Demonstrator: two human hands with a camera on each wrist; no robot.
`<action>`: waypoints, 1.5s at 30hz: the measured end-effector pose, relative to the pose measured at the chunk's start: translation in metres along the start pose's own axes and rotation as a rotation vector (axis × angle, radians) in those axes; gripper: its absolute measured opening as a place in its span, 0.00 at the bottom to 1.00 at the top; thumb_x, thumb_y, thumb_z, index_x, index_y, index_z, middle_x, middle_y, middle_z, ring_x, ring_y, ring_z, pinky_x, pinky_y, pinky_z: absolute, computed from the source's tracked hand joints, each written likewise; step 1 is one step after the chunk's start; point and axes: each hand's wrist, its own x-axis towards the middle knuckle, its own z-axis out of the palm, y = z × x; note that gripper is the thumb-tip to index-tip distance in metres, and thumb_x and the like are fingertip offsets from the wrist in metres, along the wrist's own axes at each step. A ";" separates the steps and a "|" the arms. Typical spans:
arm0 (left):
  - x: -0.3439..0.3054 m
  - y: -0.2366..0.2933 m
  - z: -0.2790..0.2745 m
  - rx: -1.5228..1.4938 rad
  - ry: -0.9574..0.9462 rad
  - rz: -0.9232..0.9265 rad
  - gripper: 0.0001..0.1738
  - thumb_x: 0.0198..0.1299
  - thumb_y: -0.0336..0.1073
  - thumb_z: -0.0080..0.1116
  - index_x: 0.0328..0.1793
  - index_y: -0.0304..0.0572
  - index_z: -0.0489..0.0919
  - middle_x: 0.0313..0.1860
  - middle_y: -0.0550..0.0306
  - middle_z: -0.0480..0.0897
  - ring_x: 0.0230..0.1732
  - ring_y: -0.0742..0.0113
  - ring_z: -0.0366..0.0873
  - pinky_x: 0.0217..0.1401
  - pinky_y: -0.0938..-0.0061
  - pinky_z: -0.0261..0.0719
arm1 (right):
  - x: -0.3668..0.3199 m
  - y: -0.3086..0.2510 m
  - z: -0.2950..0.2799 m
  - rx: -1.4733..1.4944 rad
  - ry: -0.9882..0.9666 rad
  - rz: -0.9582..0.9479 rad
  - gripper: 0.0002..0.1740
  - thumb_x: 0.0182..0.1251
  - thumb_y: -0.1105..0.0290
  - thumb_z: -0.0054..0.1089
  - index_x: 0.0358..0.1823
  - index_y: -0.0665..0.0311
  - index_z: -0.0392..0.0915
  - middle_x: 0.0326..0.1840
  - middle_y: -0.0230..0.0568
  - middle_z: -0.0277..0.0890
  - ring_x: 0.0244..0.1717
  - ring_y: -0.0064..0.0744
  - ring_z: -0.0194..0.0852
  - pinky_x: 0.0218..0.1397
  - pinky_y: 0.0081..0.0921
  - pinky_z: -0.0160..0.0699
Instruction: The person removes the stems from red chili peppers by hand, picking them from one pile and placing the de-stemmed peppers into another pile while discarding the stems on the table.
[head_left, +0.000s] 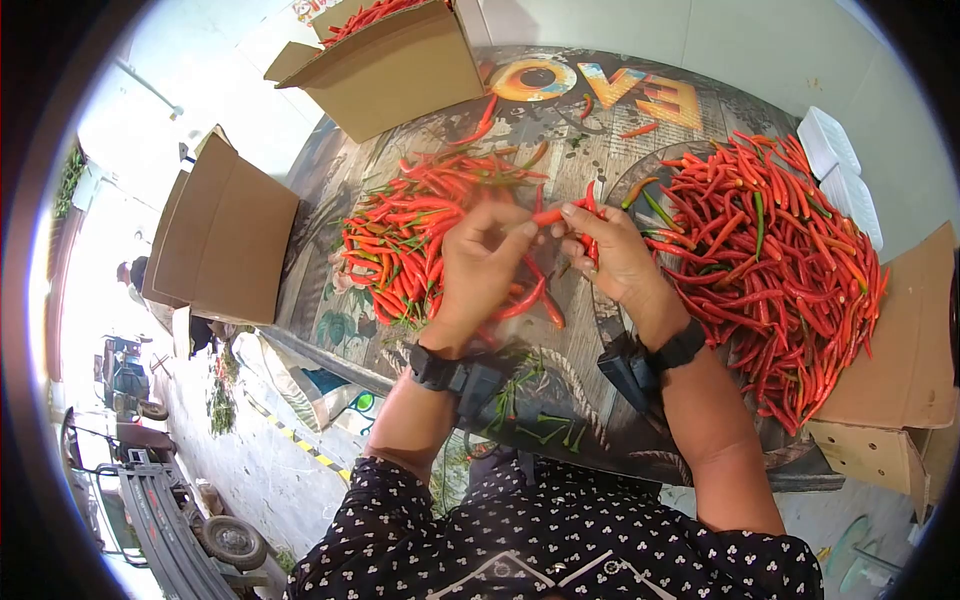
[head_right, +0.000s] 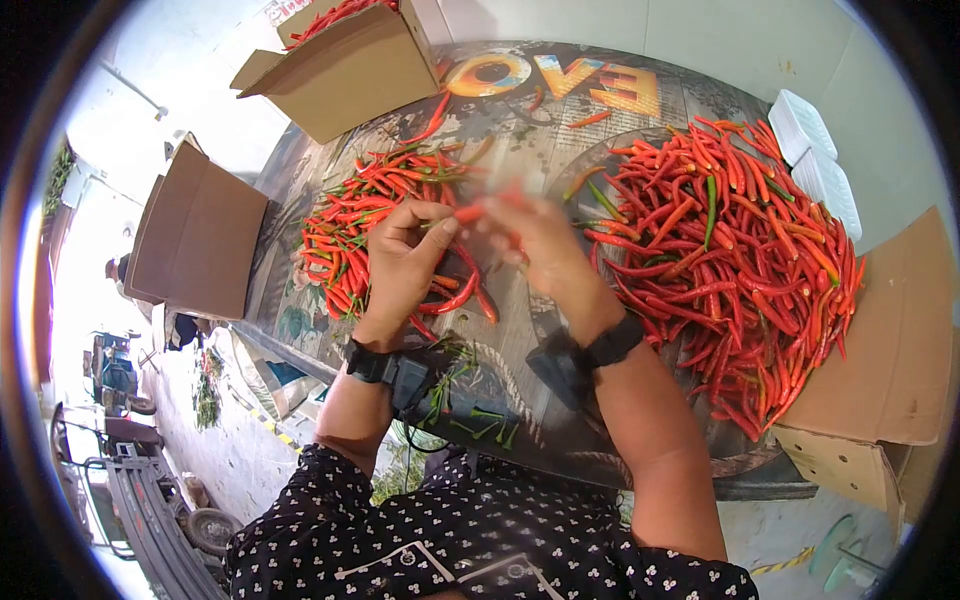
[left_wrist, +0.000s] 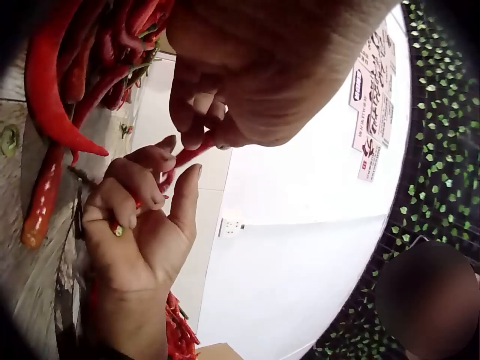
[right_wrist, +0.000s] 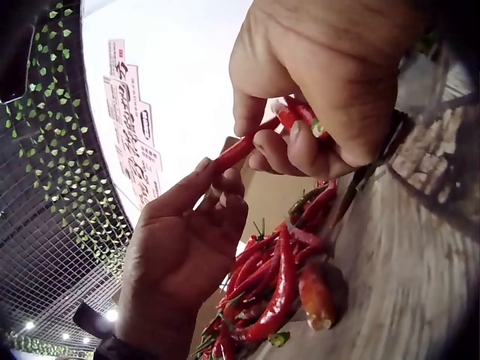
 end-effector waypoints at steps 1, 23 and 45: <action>0.000 0.001 0.000 0.000 -0.001 -0.001 0.03 0.57 0.24 0.55 0.37 0.34 0.76 0.31 0.59 0.80 0.33 0.76 0.77 0.37 0.81 0.75 | 0.001 0.001 -0.001 0.009 0.024 -0.040 0.12 0.60 0.63 0.61 0.37 0.64 0.75 0.28 0.32 0.74 0.20 0.14 0.67 0.14 0.09 0.53; 0.000 0.009 -0.009 0.031 -0.209 -0.258 0.03 0.60 0.30 0.54 0.38 0.39 0.75 0.28 0.70 0.73 0.30 0.84 0.67 0.33 0.87 0.65 | -0.001 -0.003 -0.003 0.108 -0.069 -0.086 0.11 0.66 0.66 0.52 0.42 0.66 0.73 0.25 0.34 0.71 0.17 0.19 0.63 0.17 0.13 0.57; 0.010 -0.003 -0.027 1.120 -0.231 0.382 0.14 0.43 0.23 0.57 0.40 0.40 0.80 0.39 0.52 0.79 0.40 0.51 0.74 0.44 0.64 0.73 | 0.005 -0.003 -0.011 0.123 -0.013 -0.068 0.09 0.63 0.65 0.52 0.32 0.64 0.71 0.27 0.38 0.72 0.24 0.27 0.71 0.14 0.14 0.57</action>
